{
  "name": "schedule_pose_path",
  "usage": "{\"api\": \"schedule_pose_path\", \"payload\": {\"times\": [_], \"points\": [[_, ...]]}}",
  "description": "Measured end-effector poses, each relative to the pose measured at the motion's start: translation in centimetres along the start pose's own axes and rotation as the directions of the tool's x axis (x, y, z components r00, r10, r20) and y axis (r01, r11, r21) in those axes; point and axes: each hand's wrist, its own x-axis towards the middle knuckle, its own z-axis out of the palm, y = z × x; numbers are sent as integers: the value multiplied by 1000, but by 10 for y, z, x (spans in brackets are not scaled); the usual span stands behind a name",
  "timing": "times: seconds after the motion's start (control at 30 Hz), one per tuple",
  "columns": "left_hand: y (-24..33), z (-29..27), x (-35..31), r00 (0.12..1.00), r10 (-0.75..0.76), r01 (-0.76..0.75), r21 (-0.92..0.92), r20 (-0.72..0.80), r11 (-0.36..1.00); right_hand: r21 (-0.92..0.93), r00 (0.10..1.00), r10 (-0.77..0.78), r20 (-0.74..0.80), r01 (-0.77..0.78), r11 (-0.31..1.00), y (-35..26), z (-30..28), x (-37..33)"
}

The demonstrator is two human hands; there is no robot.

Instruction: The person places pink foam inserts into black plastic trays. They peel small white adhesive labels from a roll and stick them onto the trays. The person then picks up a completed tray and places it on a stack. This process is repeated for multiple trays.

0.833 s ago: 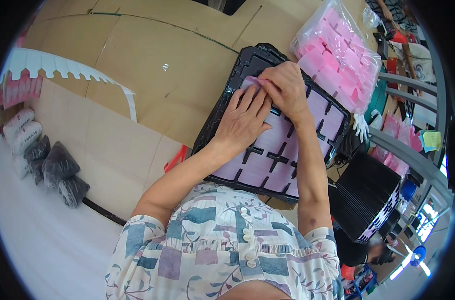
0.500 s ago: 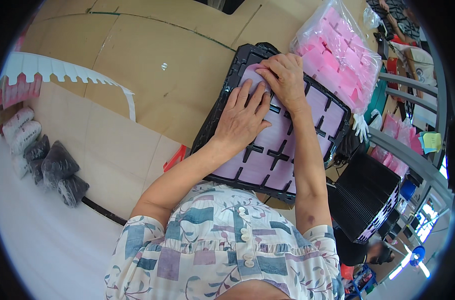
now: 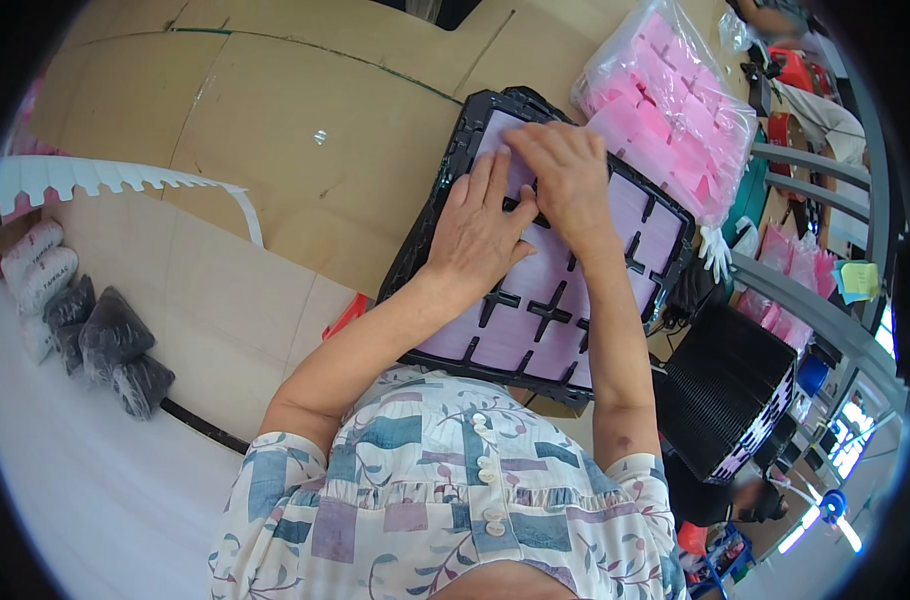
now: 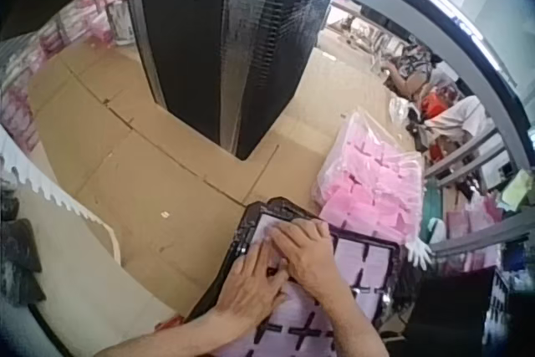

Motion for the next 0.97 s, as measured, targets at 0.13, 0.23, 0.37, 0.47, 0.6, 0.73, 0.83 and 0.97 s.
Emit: {"api": "schedule_pose_path", "payload": {"times": [0.13, 0.23, 0.37, 0.47, 0.6, 0.73, 0.83, 0.97], "points": [[-1, -9, 7, 998, -2, 1, 15, 67, 1000, 19, 997, 35, 65, -36, 999, 2, 3, -7], [-2, -10, 11, 997, -28, 25, 43, 74, 999, -1, 994, 111, 1, -111, 994, 4, -6, -13], [-8, -11, 21, 990, -41, 32, 73, 131, 997, 100, 895, 391, -212, -379, 920, 1, -35, -50], [-5, -16, 30, 978, -85, 69, 88, 190, 994, 189, 746, 597, -294, -567, 802, -4, -63, -105], [-9, -10, 32, 985, -135, 130, 50, 110, 990, 210, 489, 791, -366, -785, 583, -7, -84, -182], [-32, -42, -3, 971, -162, 157, -44, -177, 987, -39, 285, 924, -255, -958, 284, -18, -78, -271], [-55, -25, -48, 896, -429, 444, -216, 112, 870, 149, 100, 994, 50, -985, 91, -35, -73, -272], [-56, 0, -64, 889, -406, 446, -611, 213, 654, 208, 154, 987, -53, -965, 162, -52, -36, -260]]}}
